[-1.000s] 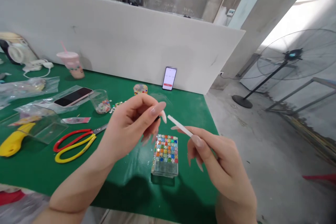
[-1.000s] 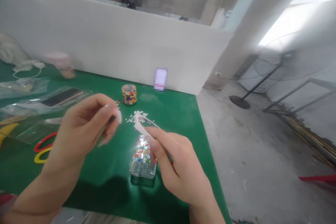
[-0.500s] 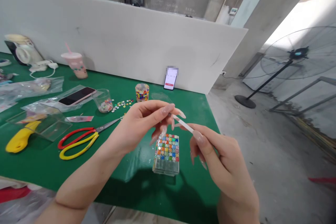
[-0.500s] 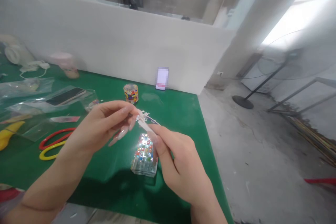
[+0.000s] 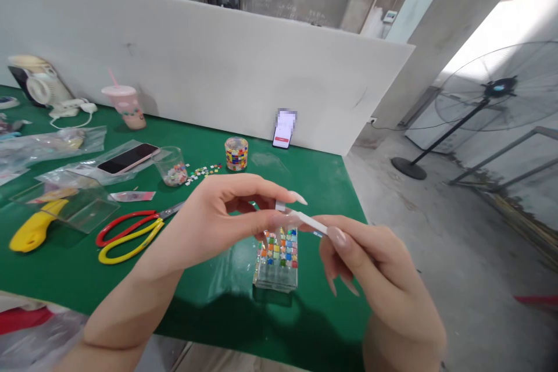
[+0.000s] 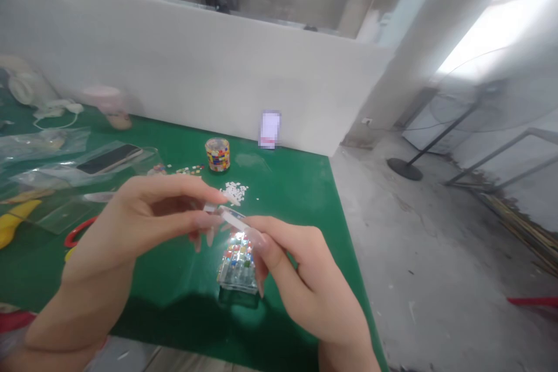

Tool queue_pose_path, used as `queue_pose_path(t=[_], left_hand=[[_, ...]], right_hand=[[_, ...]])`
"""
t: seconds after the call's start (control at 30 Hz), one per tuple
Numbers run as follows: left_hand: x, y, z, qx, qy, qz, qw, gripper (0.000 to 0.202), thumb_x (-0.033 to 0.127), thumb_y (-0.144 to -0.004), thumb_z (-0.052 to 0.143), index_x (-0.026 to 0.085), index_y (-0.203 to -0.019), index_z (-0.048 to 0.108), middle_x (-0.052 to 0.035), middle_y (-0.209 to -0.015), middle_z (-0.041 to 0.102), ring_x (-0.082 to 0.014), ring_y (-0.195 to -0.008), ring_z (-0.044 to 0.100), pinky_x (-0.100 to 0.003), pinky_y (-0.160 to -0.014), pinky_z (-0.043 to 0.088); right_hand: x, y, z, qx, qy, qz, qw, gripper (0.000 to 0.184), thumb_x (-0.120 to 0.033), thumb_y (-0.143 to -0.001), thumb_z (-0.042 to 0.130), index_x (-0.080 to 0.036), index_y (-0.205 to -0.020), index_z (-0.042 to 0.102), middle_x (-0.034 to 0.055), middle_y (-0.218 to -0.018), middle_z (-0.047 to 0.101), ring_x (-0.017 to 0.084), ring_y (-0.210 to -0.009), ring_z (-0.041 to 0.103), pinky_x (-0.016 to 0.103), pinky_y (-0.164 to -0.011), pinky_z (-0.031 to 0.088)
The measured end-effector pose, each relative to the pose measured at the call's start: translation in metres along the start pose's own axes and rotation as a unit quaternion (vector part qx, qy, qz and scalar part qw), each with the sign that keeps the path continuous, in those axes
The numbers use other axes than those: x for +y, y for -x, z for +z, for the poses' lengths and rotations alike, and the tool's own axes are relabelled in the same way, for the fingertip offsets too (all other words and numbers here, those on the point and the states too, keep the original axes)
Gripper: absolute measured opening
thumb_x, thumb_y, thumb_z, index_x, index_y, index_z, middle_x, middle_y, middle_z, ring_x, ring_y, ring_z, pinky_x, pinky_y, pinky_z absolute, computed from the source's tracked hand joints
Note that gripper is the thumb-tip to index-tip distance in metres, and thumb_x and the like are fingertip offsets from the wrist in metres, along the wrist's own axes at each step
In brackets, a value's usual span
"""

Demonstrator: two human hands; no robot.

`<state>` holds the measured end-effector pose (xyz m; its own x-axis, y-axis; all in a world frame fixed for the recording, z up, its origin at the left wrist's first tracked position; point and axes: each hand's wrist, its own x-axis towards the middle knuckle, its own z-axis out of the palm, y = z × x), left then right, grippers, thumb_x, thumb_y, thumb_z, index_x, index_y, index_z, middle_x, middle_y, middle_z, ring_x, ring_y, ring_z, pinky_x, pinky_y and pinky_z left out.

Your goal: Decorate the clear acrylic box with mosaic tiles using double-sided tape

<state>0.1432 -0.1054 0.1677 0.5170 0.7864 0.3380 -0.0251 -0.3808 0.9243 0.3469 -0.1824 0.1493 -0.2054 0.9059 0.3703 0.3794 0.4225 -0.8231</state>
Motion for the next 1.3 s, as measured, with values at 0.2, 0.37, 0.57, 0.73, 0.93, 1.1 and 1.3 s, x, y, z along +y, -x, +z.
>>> queue_pose_path(t=[0.2, 0.37, 0.57, 0.73, 0.93, 1.1, 1.3], left_hand=[[0.001, 0.003, -0.002, -0.035, -0.088, 0.049, 0.994, 0.014, 0.018, -0.078, 0.076, 0.026, -0.090, 0.078, 0.0047, -0.066, 0.072, -0.0060, -0.048, 0.060, -0.012, -0.044, 0.047], [0.000, 0.005, -0.001, -0.058, -0.159, 0.106, 0.980, 0.016, 0.020, -0.079, 0.075, 0.027, -0.094, 0.076, 0.0033, -0.069, 0.074, -0.0091, -0.053, 0.062, -0.017, -0.047, 0.046], [-0.006, 0.003, -0.002, -0.068, -0.195, 0.120, 0.971, 0.014, 0.023, -0.084, 0.070, 0.028, -0.097, 0.076, 0.0007, -0.073, 0.075, -0.0128, -0.057, 0.065, -0.021, -0.051, 0.049], [-0.009, 0.001, -0.002, -0.100, -0.191, 0.142, 0.966, 0.013, 0.022, -0.085, 0.069, 0.025, -0.096, 0.075, -0.0006, -0.079, 0.077, -0.0138, -0.064, 0.069, -0.020, -0.055, 0.051], [-0.009, 0.001, -0.001, -0.110, -0.194, 0.139, 0.965, 0.014, 0.022, -0.086, 0.068, 0.024, -0.098, 0.074, -0.0013, -0.082, 0.078, -0.0138, -0.067, 0.071, -0.019, -0.058, 0.052], [-0.010, 0.001, -0.002, -0.127, -0.202, 0.133, 0.962, 0.015, 0.025, -0.087, 0.067, 0.023, -0.099, 0.075, -0.0024, -0.083, 0.078, -0.0152, -0.070, 0.072, -0.020, -0.058, 0.053], [-0.011, 0.000, -0.002, -0.140, -0.208, 0.138, 0.958, 0.016, 0.024, -0.089, 0.065, 0.022, -0.101, 0.075, -0.0026, -0.086, 0.078, -0.0146, -0.073, 0.072, -0.019, -0.061, 0.053]], right_hand=[[-0.001, -0.002, -0.001, 0.007, -0.022, -0.011, 1.000, 0.030, -0.025, -0.100, 0.045, -0.034, -0.110, 0.072, -0.0059, -0.052, 0.057, 0.008, -0.045, 0.049, 0.020, -0.046, 0.040], [0.003, -0.004, -0.008, -0.028, -0.021, -0.017, 0.999, 0.029, -0.030, -0.100, 0.046, -0.032, -0.110, 0.074, -0.0049, -0.051, 0.058, 0.009, -0.043, 0.051, 0.021, -0.045, 0.041], [0.007, -0.009, -0.016, -0.113, -0.003, -0.017, 0.993, 0.031, -0.033, -0.100, 0.045, -0.026, -0.112, 0.072, -0.0031, -0.055, 0.062, 0.010, -0.047, 0.055, 0.022, -0.049, 0.043], [0.008, -0.012, -0.015, -0.099, 0.036, -0.009, 0.994, 0.027, -0.027, -0.099, 0.047, -0.026, -0.103, 0.074, -0.0036, -0.056, 0.063, 0.009, -0.050, 0.055, 0.023, -0.054, 0.043], [0.008, -0.012, -0.014, -0.085, 0.026, 0.012, 0.996, 0.025, -0.029, -0.097, 0.050, -0.026, -0.101, 0.075, -0.0041, -0.055, 0.063, 0.009, -0.048, 0.053, 0.023, -0.052, 0.043], [0.007, -0.011, -0.014, -0.105, 0.026, 0.019, 0.994, 0.025, -0.028, -0.098, 0.051, -0.026, -0.103, 0.075, -0.0038, -0.055, 0.062, 0.009, -0.048, 0.055, 0.021, -0.050, 0.043], [0.006, -0.012, -0.014, -0.119, 0.041, 0.048, 0.991, 0.024, -0.029, -0.097, 0.052, -0.025, -0.098, 0.075, -0.0039, -0.055, 0.061, 0.008, -0.048, 0.055, 0.019, -0.051, 0.043]])
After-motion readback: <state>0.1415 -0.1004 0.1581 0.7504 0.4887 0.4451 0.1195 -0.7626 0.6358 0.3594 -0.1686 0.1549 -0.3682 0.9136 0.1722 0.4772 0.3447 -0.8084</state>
